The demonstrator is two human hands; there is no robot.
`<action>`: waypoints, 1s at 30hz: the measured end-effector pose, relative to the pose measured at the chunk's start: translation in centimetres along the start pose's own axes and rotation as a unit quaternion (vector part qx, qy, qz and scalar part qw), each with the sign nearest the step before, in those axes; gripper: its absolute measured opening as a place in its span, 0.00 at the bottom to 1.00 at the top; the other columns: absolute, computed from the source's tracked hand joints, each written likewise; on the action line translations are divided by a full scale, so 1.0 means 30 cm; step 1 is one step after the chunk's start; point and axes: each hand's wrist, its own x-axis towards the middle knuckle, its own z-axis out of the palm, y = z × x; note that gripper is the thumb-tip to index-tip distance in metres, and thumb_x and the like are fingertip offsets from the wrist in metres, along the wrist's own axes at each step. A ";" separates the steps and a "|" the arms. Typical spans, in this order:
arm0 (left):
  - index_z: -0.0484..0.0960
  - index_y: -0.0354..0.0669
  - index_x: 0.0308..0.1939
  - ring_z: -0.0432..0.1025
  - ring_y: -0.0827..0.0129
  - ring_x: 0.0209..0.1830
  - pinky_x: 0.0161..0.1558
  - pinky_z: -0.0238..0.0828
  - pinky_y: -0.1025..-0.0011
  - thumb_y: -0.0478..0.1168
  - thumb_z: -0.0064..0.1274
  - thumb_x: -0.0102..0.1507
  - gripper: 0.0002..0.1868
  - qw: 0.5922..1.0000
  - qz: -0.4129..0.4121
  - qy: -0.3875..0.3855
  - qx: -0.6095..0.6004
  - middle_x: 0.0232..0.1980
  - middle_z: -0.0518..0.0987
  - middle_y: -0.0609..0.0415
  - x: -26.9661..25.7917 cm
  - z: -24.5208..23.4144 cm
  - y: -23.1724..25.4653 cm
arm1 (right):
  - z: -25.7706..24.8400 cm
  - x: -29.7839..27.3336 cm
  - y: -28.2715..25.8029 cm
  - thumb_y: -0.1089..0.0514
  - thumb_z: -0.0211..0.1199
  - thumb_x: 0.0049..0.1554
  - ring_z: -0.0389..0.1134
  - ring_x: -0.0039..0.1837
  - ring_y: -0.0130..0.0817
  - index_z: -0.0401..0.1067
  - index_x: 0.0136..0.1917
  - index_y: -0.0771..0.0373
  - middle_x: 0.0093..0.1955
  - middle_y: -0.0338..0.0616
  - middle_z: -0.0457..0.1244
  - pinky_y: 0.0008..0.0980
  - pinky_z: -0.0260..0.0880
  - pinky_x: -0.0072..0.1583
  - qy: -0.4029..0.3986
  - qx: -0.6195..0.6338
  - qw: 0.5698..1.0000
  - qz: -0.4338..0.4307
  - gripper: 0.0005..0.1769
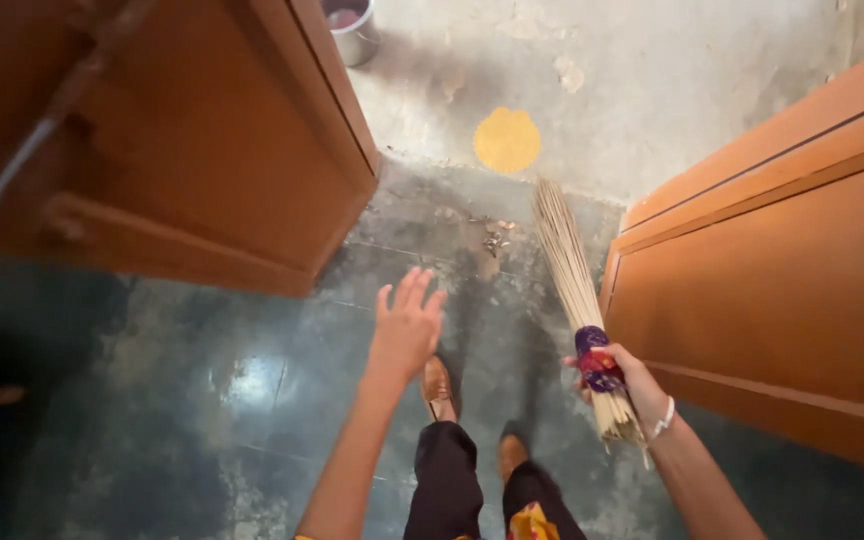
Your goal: The person sweeps a tiled and concrete floor with a traditional straw broom, gathering dust and debris into a pile near a doorway. The person moves around a metal bucket and a yellow floor mat while sweeping.
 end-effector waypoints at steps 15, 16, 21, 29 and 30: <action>0.79 0.45 0.49 0.58 0.59 0.75 0.66 0.56 0.44 0.37 0.55 0.58 0.15 0.987 0.048 -0.151 0.040 0.71 0.69 0.49 0.257 0.800 -0.177 | -0.240 0.905 -0.029 0.40 0.65 0.55 0.71 0.53 0.54 0.59 0.66 0.58 0.52 0.54 0.68 0.49 0.72 0.55 0.175 -0.759 0.627 -0.023 0.34; 0.79 0.45 0.48 0.58 0.59 0.75 0.66 0.56 0.44 0.37 0.55 0.58 0.14 0.985 0.038 -0.160 0.044 0.71 0.69 0.49 0.264 0.847 -0.188 | -0.260 0.943 -0.038 0.40 0.63 0.55 0.70 0.54 0.55 0.58 0.67 0.56 0.56 0.53 0.67 0.50 0.71 0.56 0.162 -0.789 0.593 -0.015 0.34; 0.79 0.45 0.50 0.57 0.58 0.76 0.66 0.55 0.43 0.37 0.56 0.57 0.16 0.982 -0.002 -0.184 0.040 0.71 0.69 0.49 0.290 1.048 -0.216 | -0.393 1.125 -0.058 0.40 0.57 0.59 0.71 0.57 0.53 0.58 0.68 0.56 0.57 0.54 0.66 0.48 0.72 0.58 0.064 -0.867 0.494 0.014 0.30; 0.79 0.45 0.52 0.56 0.58 0.76 0.67 0.55 0.44 0.36 0.54 0.58 0.17 0.980 -0.050 -0.190 0.021 0.71 0.69 0.49 0.363 1.263 -0.167 | -0.589 1.341 -0.193 0.38 0.50 0.64 0.73 0.58 0.51 0.59 0.70 0.58 0.59 0.56 0.67 0.46 0.75 0.57 0.012 -0.914 0.397 0.087 0.29; 0.79 0.44 0.51 0.56 0.58 0.77 0.67 0.55 0.44 0.37 0.54 0.58 0.17 0.979 -0.056 -0.196 0.019 0.71 0.69 0.48 0.378 1.278 -0.155 | -0.615 1.358 -0.228 0.37 0.50 0.65 0.73 0.58 0.52 0.60 0.68 0.59 0.59 0.57 0.67 0.46 0.75 0.58 0.028 -0.916 0.393 0.077 0.29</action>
